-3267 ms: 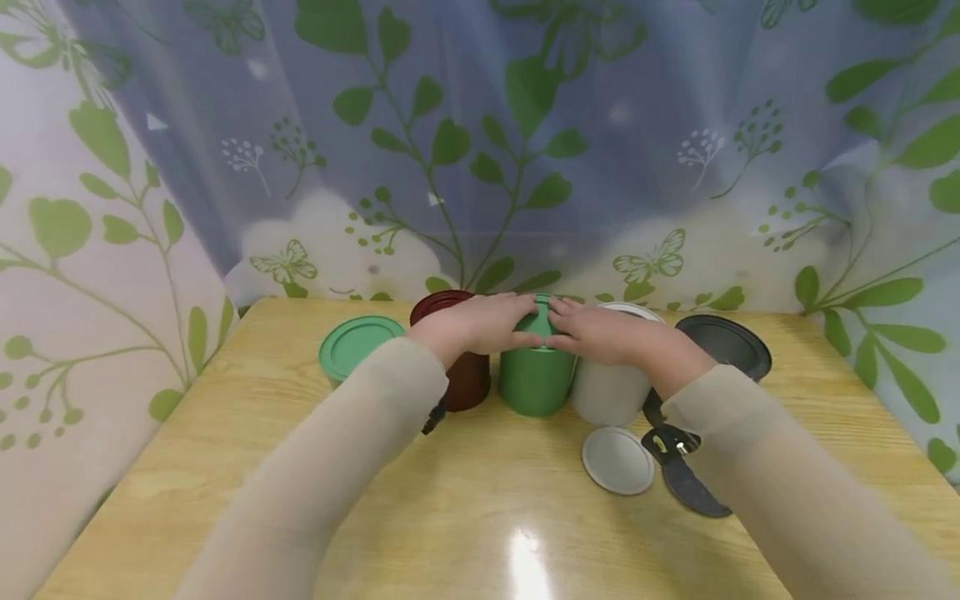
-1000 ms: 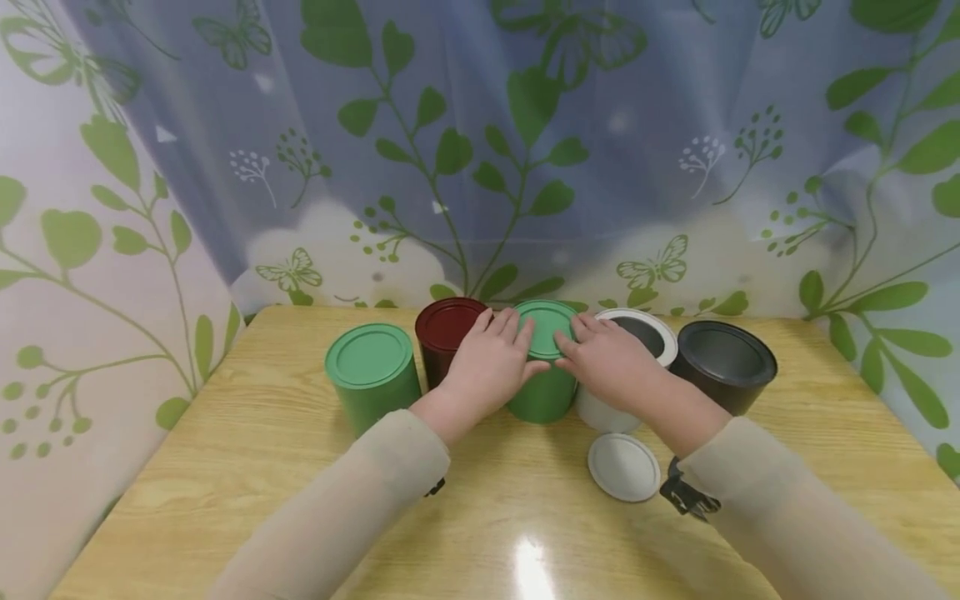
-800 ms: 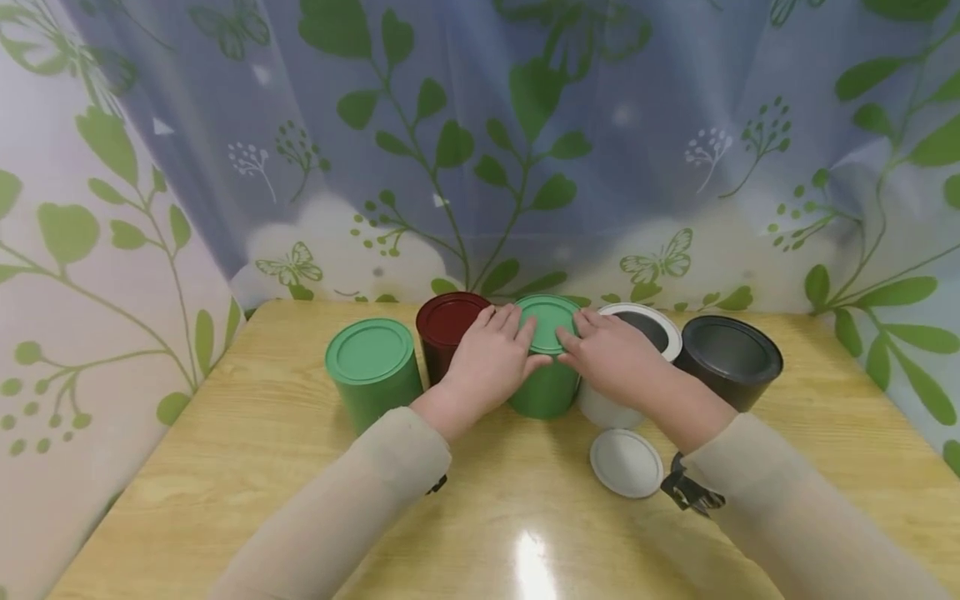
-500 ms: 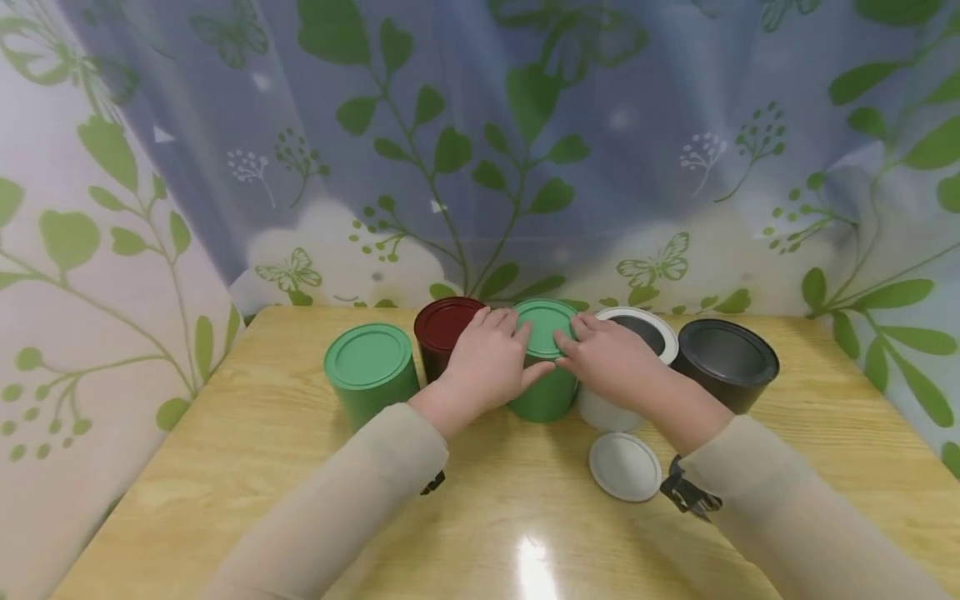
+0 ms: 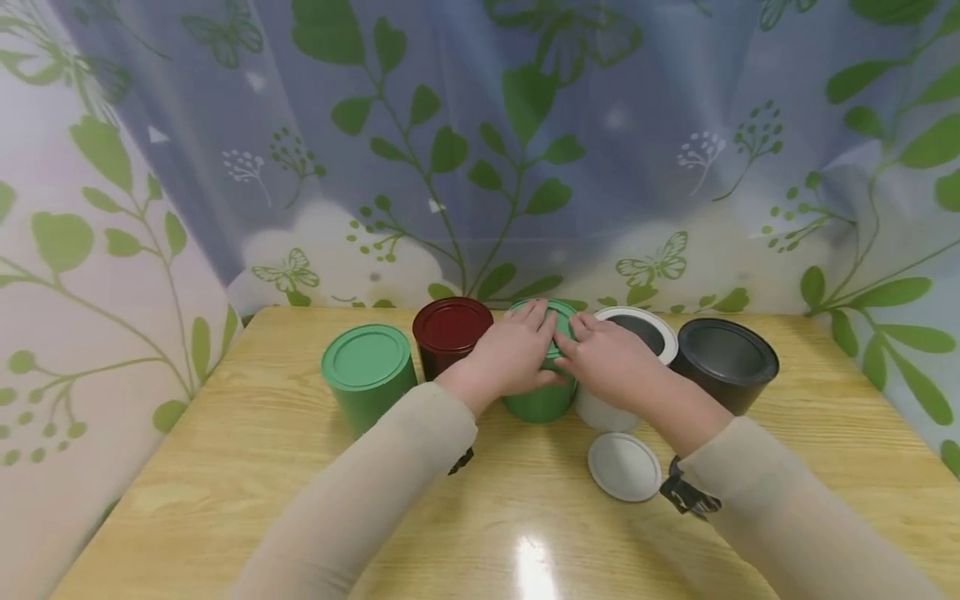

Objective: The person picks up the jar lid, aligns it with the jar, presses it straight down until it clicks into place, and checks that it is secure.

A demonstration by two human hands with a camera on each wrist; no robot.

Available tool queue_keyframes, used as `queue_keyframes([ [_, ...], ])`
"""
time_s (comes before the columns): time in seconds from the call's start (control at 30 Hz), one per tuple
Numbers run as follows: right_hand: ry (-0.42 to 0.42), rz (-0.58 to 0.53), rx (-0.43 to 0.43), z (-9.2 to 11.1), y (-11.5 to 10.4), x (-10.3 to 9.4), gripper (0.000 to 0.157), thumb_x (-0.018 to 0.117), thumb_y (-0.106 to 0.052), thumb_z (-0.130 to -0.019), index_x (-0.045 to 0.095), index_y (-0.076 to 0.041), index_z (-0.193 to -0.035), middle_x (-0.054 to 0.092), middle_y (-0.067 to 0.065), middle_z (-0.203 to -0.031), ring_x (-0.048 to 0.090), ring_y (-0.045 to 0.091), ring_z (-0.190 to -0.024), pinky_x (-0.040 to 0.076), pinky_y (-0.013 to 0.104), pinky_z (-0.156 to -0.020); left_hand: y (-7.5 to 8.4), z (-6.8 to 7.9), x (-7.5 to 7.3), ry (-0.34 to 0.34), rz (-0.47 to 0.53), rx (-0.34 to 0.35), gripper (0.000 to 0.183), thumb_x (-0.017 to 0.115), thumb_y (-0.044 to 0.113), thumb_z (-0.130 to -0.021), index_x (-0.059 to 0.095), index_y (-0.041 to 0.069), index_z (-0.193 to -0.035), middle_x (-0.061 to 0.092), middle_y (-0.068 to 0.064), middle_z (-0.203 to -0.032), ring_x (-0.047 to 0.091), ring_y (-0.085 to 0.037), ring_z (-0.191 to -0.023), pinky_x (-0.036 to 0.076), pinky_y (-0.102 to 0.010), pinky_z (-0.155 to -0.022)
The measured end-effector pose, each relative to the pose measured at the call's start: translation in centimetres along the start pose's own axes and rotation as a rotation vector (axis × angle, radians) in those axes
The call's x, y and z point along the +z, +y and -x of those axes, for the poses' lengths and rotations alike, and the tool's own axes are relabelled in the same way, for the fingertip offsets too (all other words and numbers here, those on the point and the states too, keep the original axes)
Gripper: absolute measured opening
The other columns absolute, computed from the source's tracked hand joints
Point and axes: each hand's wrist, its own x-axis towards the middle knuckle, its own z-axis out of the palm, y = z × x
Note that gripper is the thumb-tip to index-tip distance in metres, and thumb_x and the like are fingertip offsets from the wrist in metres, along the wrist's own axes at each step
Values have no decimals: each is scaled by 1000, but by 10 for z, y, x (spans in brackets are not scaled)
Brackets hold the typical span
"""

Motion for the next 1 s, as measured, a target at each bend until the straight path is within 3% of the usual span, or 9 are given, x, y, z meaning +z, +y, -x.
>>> queue_keyframes([
  [0.2,34,-11,-13,0,-3,3,47,55,-31,-94,56,5,-124,53,27,-124,48,36,-119,42,41,-96,-2,2,-3,-27,30,-27,98,52,67,-81,21,2,-148,24,-15,-150,24,-26,-138,24,-37,-109],
  [0.5,47,-11,19,1,-5,-1,48,55,-31,-94,55,6,-124,51,27,-126,47,37,-120,42,43,-95,-2,14,4,92,-14,-85,91,44,68,-85,27,2,-146,26,-16,-150,25,-26,-137,20,-39,-111],
  [0.8,32,16,20,2,-5,0,46,57,-31,-93,57,4,-123,54,28,-121,50,38,-117,45,44,-91,7,15,7,61,-38,-208,97,38,72,-84,25,-1,-146,26,-18,-149,22,-28,-138,14,-40,-112],
  [1.0,-45,-130,108,8,-4,1,56,50,-36,-96,43,0,-139,36,25,-142,31,36,-132,31,51,-103,7,21,5,54,14,-224,94,36,72,-85,17,6,-150,17,-14,-153,12,-26,-141,11,-46,-112],
])
